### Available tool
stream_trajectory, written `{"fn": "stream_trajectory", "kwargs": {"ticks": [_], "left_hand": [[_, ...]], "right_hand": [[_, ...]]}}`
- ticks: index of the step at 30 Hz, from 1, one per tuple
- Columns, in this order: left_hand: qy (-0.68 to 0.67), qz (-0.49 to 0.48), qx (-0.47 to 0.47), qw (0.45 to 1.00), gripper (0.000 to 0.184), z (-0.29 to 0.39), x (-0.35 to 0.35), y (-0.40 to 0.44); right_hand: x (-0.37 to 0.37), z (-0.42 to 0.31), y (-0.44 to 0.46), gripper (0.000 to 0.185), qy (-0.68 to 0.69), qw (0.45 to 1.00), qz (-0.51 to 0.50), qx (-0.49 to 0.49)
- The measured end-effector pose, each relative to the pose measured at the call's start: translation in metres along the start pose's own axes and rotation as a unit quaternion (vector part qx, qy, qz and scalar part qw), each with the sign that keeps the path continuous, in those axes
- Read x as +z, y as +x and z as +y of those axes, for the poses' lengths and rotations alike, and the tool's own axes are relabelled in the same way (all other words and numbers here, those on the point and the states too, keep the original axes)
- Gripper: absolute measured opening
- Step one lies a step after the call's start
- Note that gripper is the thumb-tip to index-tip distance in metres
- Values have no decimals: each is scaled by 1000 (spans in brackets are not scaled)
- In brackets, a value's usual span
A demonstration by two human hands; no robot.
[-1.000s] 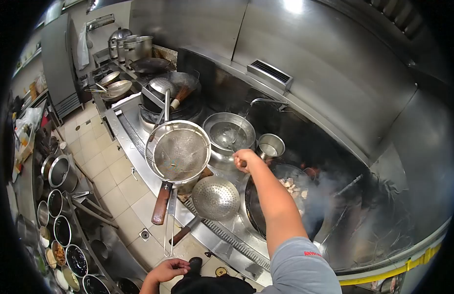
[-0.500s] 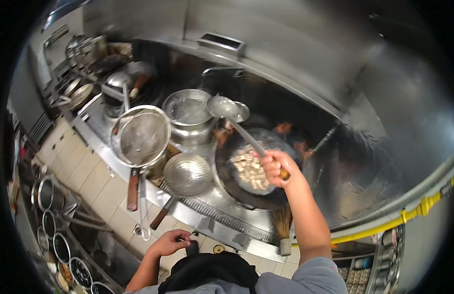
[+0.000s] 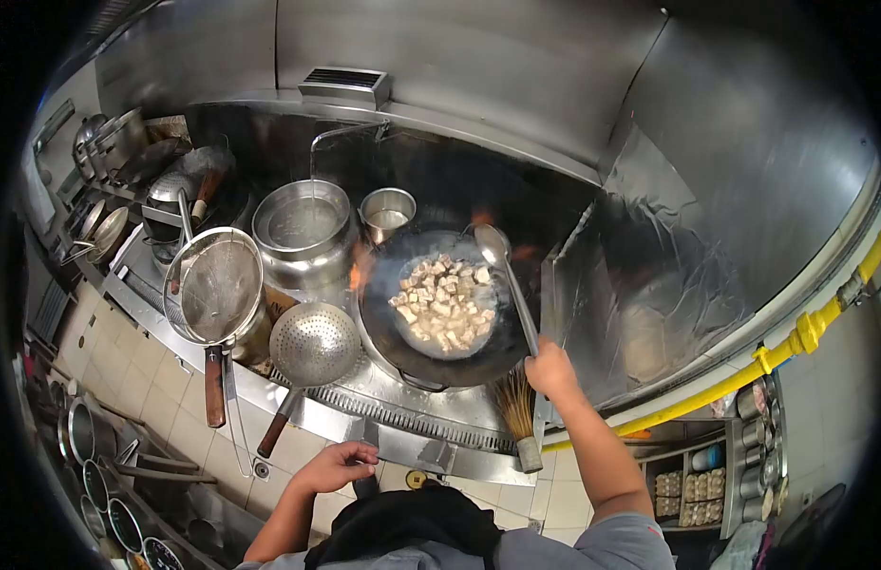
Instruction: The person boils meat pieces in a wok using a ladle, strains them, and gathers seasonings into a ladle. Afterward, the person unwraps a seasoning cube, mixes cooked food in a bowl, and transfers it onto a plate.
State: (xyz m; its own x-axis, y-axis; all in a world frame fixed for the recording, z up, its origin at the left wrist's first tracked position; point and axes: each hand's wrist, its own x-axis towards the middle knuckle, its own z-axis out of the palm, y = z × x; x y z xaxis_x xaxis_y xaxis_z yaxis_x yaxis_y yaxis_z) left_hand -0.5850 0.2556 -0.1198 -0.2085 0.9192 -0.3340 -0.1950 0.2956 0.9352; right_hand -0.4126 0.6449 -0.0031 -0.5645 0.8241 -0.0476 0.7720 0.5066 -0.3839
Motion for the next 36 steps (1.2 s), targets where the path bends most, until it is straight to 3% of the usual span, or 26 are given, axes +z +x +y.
{"fn": "stream_trajectory", "kwargs": {"ticks": [2, 4, 5, 6, 7, 8, 10, 11, 13, 15, 17, 19, 22, 27, 29, 31, 33, 35, 36], "left_hand": [[-26, 21, -6, 999, 39, -5, 4, -2], [-14, 17, -12, 1000, 38, -12, 7, -5], [-5, 16, -16, 1000, 37, -11, 7, -5], [-3, 18, -17, 1000, 37, -10, 8, -6], [16, 20, -24, 999, 37, -6, 11, -9], [33, 24, -29, 999, 37, -4, 12, -10], [43, 29, -33, 998, 37, -10, 12, -7], [54, 32, -31, 998, 38, -10, 12, -6], [59, 31, -35, 997, 39, -10, 12, -7], [47, 24, -19, 998, 38, -17, 8, 0], [58, 28, 0, 998, 38, -12, 6, 8], [64, 29, 1, 998, 38, -11, 12, 4], [124, 17, 10, 992, 39, 4, 11, 13], [135, 10, -9, 991, 37, 33, 10, 18], [116, 1, 23, 993, 37, 34, 6, 23], [92, 21, 43, 995, 36, 49, 2, 34], [272, 152, 91, 946, 29, 77, -2, 50], [357, 252, 169, 884, 21, 106, 0, 80], [382, 253, 201, 866, 18, 115, -2, 99]], "right_hand": [[25, 20, -5, 41, -22, 999, 50, 1], [48, 25, -15, 39, 8, 1000, -5, 4], [53, 22, -24, 30, 35, 997, -12, -62], [54, 18, -29, 24, 231, 962, -125, 74], [47, 8, -38, 18, 409, 858, -233, 204], [39, 6, -40, 18, 411, 857, -236, 202], [21, 13, -47, 16, 635, 648, -315, 281], [14, 17, -52, 16, 634, 646, -318, 284], [-1, 22, -64, 22, 696, 546, -375, 279], [-16, 13, -80, 23, 688, 568, -365, 268], [-33, -2, -96, 22, 610, 685, -343, 202], [-40, -3, -108, 16, 583, 704, -350, 202], [-44, -7, -116, 11, 484, 789, -336, 174], [-39, 0, -122, 10, 538, 728, -359, 229], [-44, 3, -130, 9, 476, 770, -373, 202], [-52, 1, -134, 10, 481, 768, -373, 202], [-59, -1, -141, 10, 464, 775, -374, 211], [-64, -1, -146, 11, 470, 766, -380, 220], [-65, 0, -145, 11, 472, 762, -384, 221]]}}
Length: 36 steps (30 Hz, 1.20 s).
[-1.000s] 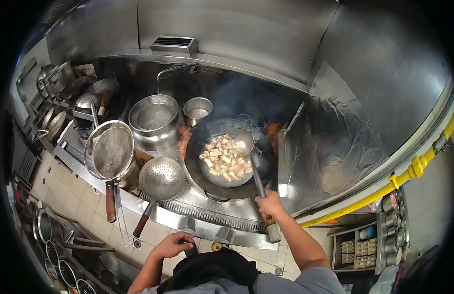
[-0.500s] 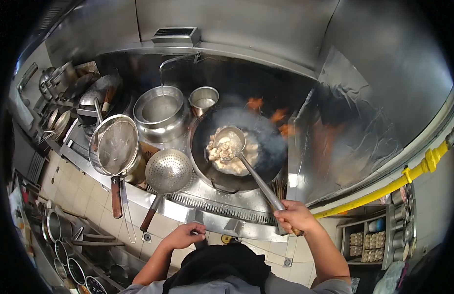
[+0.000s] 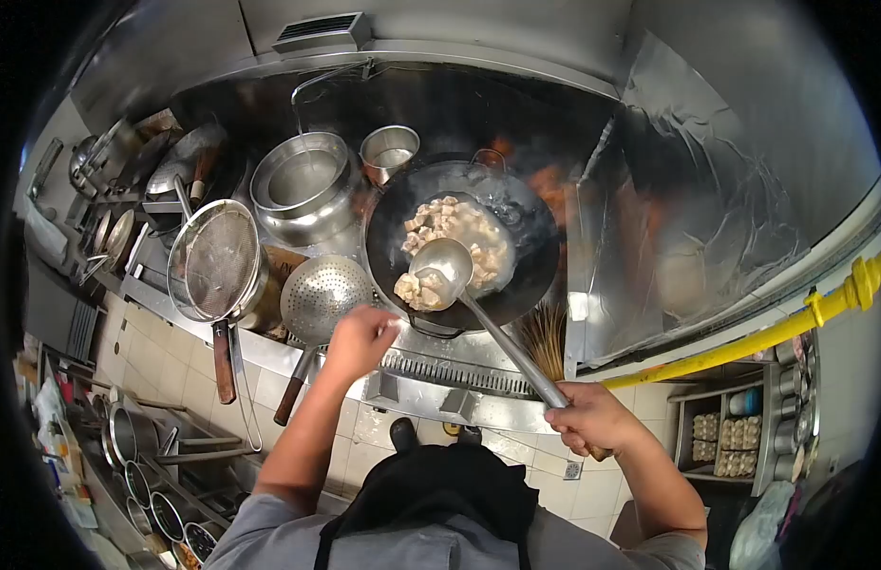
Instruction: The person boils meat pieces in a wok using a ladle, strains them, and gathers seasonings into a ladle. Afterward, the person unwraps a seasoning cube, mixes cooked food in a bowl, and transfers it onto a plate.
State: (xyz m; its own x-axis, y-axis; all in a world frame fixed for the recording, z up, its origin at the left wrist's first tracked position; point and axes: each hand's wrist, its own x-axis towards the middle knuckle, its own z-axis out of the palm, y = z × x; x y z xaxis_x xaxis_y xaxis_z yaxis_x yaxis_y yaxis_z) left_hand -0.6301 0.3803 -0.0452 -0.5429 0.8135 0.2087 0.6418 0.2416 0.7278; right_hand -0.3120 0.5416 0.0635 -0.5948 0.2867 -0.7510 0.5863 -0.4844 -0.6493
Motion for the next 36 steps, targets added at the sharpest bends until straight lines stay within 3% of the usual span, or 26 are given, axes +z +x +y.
{"fn": "stream_trajectory", "kwargs": {"ticks": [4, 6, 10, 12, 15, 19, 22, 24, 25, 27, 28, 29, 30, 31, 32, 36], "left_hand": [[139, -21, 105, 984, 16, -29, 57, 72], [326, -209, 56, 920, 19, -35, 77, 94], [363, -240, 47, 899, 23, -24, 84, 111], [351, -311, 37, 883, 18, -5, 72, 112], [360, -299, 69, 881, 16, -10, 77, 112], [364, -285, 73, 884, 14, -15, 82, 114], [345, -258, 137, 892, 12, -30, 80, 114], [258, -181, 183, 931, 8, -41, 67, 113], [231, -157, 160, 947, 8, -40, 52, 116], [211, -101, 94, 968, 11, -56, 17, 135], [185, -59, 2, 981, 11, -58, -11, 148], [189, -29, -16, 981, 28, -58, -46, 157], [261, -45, -53, 963, 52, -86, -65, 170], [279, -51, -59, 957, 67, -95, -82, 168], [272, -33, -63, 960, 68, -102, -91, 167], [249, 65, -46, 965, 65, -84, -84, 143]], "right_hand": [[-3, 6, -1, 12, 12, 1000, -5, -4], [-4, 7, -2, 12, 34, 999, -13, -2], [-10, 12, -5, 13, 69, 997, -18, 9], [-15, 22, -2, 17, 131, 991, -29, 14], [-17, 24, -6, 28, 185, 981, -56, 17], [-21, 23, -5, 27, 200, 977, -77, 15], [-21, 23, -6, 32, 210, 975, -72, 14], [-23, 23, -3, 30, 217, 973, -83, 5], [-20, 23, -1, 30, 212, 974, -82, 5], [-9, 27, 5, 29, 54, 998, 9, -42], [-15, 37, 16, 34, -93, 993, 44, -58], [-11, 42, 16, 34, -99, 992, 44, -60], [-8, 47, 15, 38, -310, 922, 155, -174], [-5, 48, 13, 42, -499, 781, 255, -277], [-2, 43, 4, 53, -493, 799, 259, -226], [-14, 58, -2, 61, -543, 778, 240, -204]]}}
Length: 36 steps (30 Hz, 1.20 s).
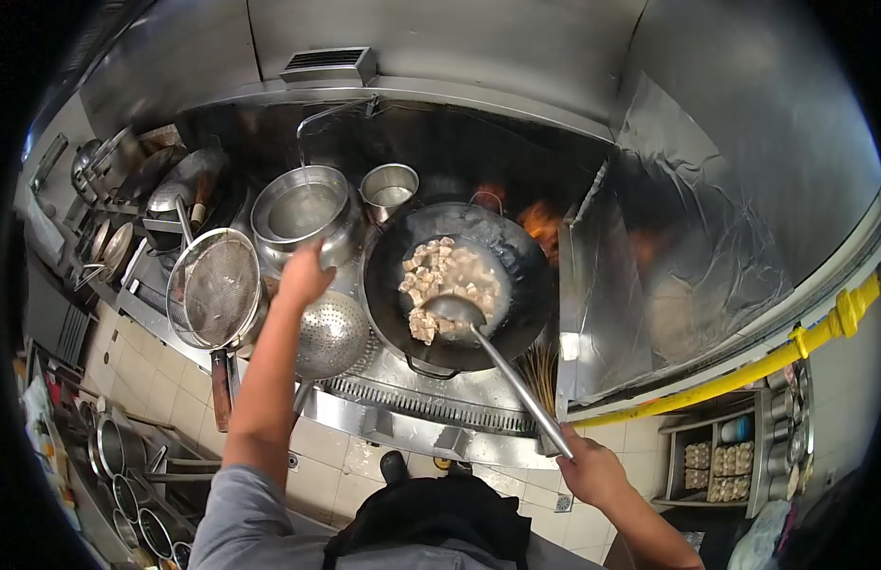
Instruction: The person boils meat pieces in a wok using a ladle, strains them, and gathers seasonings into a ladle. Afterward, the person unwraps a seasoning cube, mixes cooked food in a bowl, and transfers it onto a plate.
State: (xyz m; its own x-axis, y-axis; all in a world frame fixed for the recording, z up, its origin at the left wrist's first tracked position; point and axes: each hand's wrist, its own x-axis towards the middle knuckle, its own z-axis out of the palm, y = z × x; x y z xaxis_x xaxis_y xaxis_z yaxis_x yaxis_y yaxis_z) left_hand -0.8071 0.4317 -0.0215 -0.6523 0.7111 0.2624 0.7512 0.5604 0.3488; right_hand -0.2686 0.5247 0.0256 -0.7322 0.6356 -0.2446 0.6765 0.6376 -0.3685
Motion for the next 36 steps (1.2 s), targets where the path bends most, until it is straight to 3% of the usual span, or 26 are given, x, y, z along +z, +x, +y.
{"fn": "stream_trajectory", "kwargs": {"ticks": [3, 6, 8, 11, 13, 15, 17, 18, 19, 20, 23, 24, 25, 26, 30, 32, 36], "left_hand": [[-111, 34, 56, 992, 48, 16, 33, -26], [-156, -32, 64, 985, 48, 47, 46, -64], [-162, -38, 107, 980, 47, 60, 55, -95], [-172, -21, 131, 976, 43, 81, 55, -121], [-183, -32, 128, 974, 41, 97, 66, -140], [-220, -51, 213, 951, 38, 113, 81, -141], [-187, -70, 216, 956, 35, 134, 82, -143], [-155, -96, 221, 958, 35, 143, 81, -143], [-157, -95, 223, 958, 35, 146, 85, -141], [-109, -126, 204, 965, 37, 148, 93, -139], [-57, -170, 196, 964, 43, 146, 112, -138], [-55, -179, 205, 961, 46, 144, 116, -139], [-53, -181, 206, 960, 46, 144, 112, -142], [-44, -213, 199, 956, 47, 146, 103, -140], [-38, -223, 202, 953, 46, 148, 105, -134], [-41, -219, 203, 953, 46, 145, 108, -139], [-42, -213, 206, 954, 43, 148, 113, -136]], "right_hand": [[36, 0, 49, 60, -17, 997, -38, 68], [43, -7, 107, 55, -28, 997, -2, 74], [34, -10, 129, 49, 98, 994, 50, 28], [17, -12, 143, 40, 171, 980, 100, 27], [13, -13, 153, 37, 168, 980, 100, 45], [17, -11, 185, 32, 174, 976, 115, 69], [41, -4, 205, 22, 200, 970, 129, 46], [52, -7, 203, 18, 364, 923, 58, 112], [53, -25, 193, 14, 515, 839, -17, 176], [52, -34, 185, 7, 567, 804, -44, 172], [37, -18, 158, 11, 519, 837, -111, 135], [28, -14, 143, 26, 350, 928, -94, 90], [26, -11, 122, 36, 201, 980, -10, 12], [23, -11, 103, 46, 41, 993, 80, -71], [10, -27, 52, 55, 79, 995, 49, -17], [19, -22, 55, 55, 102, 994, -31, -18], [48, -8, 105, 55, 39, 999, 18, 30]]}}
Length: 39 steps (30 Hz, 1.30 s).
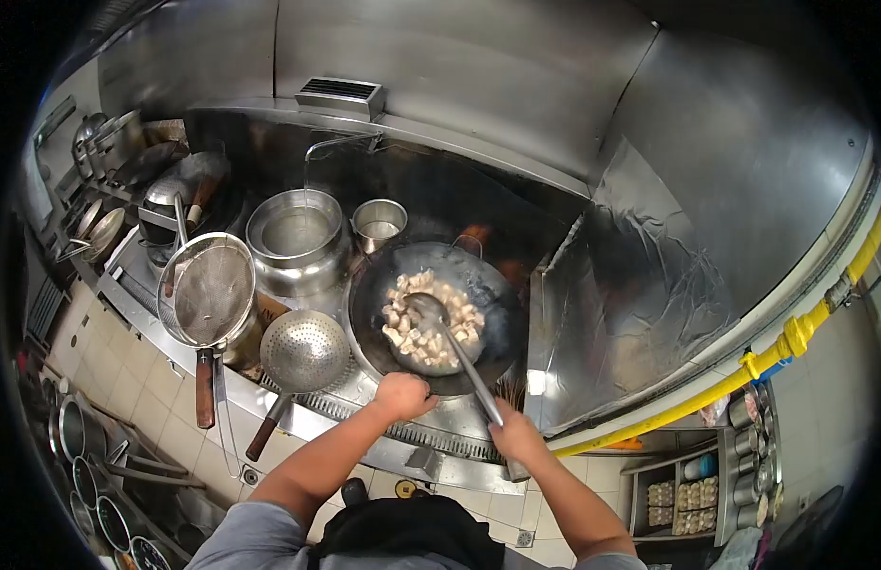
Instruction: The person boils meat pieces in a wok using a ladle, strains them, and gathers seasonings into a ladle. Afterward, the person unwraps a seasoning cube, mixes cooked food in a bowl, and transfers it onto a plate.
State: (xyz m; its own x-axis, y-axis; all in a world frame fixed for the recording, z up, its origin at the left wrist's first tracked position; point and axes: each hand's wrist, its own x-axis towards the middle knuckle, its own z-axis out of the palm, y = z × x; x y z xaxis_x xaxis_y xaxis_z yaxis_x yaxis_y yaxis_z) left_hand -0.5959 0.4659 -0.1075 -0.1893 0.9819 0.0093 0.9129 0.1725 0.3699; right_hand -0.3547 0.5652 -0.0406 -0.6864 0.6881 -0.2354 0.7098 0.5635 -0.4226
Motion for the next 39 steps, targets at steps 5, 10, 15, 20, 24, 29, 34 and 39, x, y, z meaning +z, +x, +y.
{"fn": "stream_trajectory", "kwargs": {"ticks": [5, 10, 15, 20, 24, 29, 34, 39], "left_hand": [[-2, -17, -7, 1000, 41, 2, -6, -4], [-25, -30, -44, 998, 38, 6, -11, -5], [-54, 115, -14, 992, 40, 8, -31, -40], [-206, 298, 65, 930, 37, 3, -13, -107], [-378, 108, -58, 918, 28, -11, -10, -173], [-441, 113, -161, 875, 29, -37, -5, -246], [-464, 119, -280, 832, 33, -61, 15, -293], [-523, 103, -303, 790, 35, -63, 12, -294]], "right_hand": [[-25, -18, 30, 45, 89, 991, 97, 12], [-43, -30, 88, 34, 293, 952, 81, 44], [-68, -105, 106, 9, 361, 932, 22, -2], [-55, -193, 185, 10, 413, 905, -88, -50], [-6, -284, 275, 12, 322, 935, -120, -85], [75, -365, 343, 23, 322, 922, -211, 44], [91, -346, 358, 26, 670, 601, -409, 150], [55, -295, 314, 21, 768, 451, -424, 167]]}}
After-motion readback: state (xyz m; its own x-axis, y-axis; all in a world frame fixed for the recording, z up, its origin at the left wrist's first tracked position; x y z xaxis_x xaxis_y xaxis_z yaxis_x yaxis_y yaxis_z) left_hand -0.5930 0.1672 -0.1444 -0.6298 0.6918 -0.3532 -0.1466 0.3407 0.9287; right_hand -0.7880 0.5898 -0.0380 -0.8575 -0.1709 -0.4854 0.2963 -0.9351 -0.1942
